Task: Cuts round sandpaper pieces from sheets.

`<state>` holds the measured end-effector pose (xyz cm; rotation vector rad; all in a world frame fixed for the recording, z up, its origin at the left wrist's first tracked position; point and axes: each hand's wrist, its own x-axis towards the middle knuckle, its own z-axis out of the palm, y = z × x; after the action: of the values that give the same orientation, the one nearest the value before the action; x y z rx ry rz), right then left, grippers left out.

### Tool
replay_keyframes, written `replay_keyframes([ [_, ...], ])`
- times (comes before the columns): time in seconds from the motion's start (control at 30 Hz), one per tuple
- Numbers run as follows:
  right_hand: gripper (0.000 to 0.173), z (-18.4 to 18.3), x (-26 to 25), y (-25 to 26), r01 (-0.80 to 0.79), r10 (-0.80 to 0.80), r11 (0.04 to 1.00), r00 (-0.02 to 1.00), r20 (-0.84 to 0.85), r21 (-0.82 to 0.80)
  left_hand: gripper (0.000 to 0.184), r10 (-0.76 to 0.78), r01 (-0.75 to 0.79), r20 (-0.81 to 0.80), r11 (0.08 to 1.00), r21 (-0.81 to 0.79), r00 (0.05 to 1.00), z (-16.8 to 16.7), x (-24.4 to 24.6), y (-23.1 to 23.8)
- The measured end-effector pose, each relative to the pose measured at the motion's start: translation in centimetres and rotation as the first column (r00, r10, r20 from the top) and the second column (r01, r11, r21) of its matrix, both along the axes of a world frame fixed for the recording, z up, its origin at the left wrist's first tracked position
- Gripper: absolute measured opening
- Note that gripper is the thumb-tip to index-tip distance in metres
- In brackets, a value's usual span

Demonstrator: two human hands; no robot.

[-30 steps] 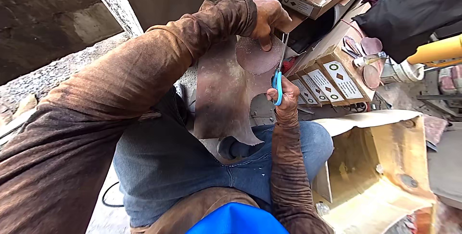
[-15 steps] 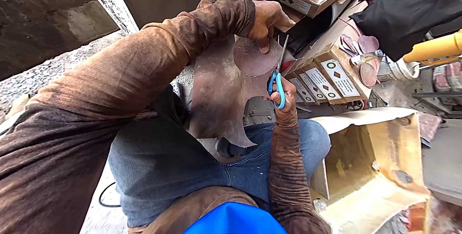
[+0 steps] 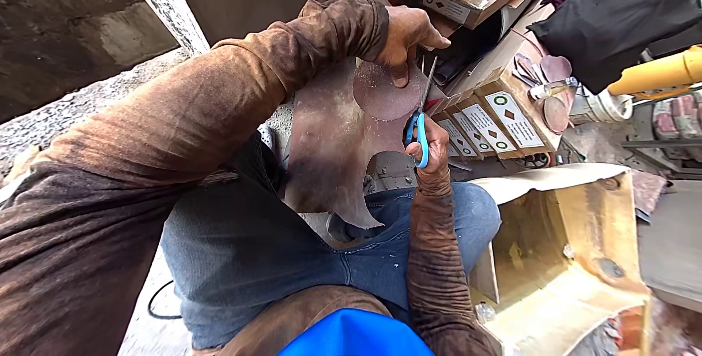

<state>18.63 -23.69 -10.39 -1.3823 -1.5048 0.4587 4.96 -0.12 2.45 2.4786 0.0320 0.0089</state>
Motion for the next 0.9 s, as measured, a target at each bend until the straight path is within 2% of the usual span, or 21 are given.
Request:
replay_keyframes([
  [0.13,0.068,0.01,-0.06,-0.18,0.021,-0.021,1.000,1.000,0.008,0.014,0.093,-0.011,0.010,0.014,1.000,0.014,1.000,0.15,0.22,-0.10],
  [0.23,0.062,-0.20,-0.37,-0.12,0.031,-0.030,0.999,0.999,-0.040,0.029,0.094,-0.006,0.006,0.013,1.000,0.015,1.000,0.22,0.10,0.04],
  [0.43,0.061,0.14,-0.29,-0.36,0.062,-0.064,0.997,0.997,-0.034,-0.036,0.092,-0.003,0.003,-0.007,1.000,0.001,1.000,0.63,-0.52,0.28],
  [0.57,0.051,-0.44,0.08,-0.13,-0.062,0.061,0.998,0.985,-0.161,0.004,0.091,-0.010,0.010,-0.014,1.000,0.015,1.000,0.66,-0.41,0.20],
  [0.73,0.066,0.02,0.04,-0.31,-0.042,0.037,0.998,0.996,-0.082,-0.049,0.094,-0.017,0.017,-0.027,0.999,0.026,0.999,-0.23,0.41,-0.29],
  [0.9,0.058,0.18,0.03,-0.31,-0.050,0.045,0.998,0.994,-0.099,-0.042,0.094,-0.018,0.019,-0.033,0.999,0.030,0.999,-0.09,0.39,-0.22],
])
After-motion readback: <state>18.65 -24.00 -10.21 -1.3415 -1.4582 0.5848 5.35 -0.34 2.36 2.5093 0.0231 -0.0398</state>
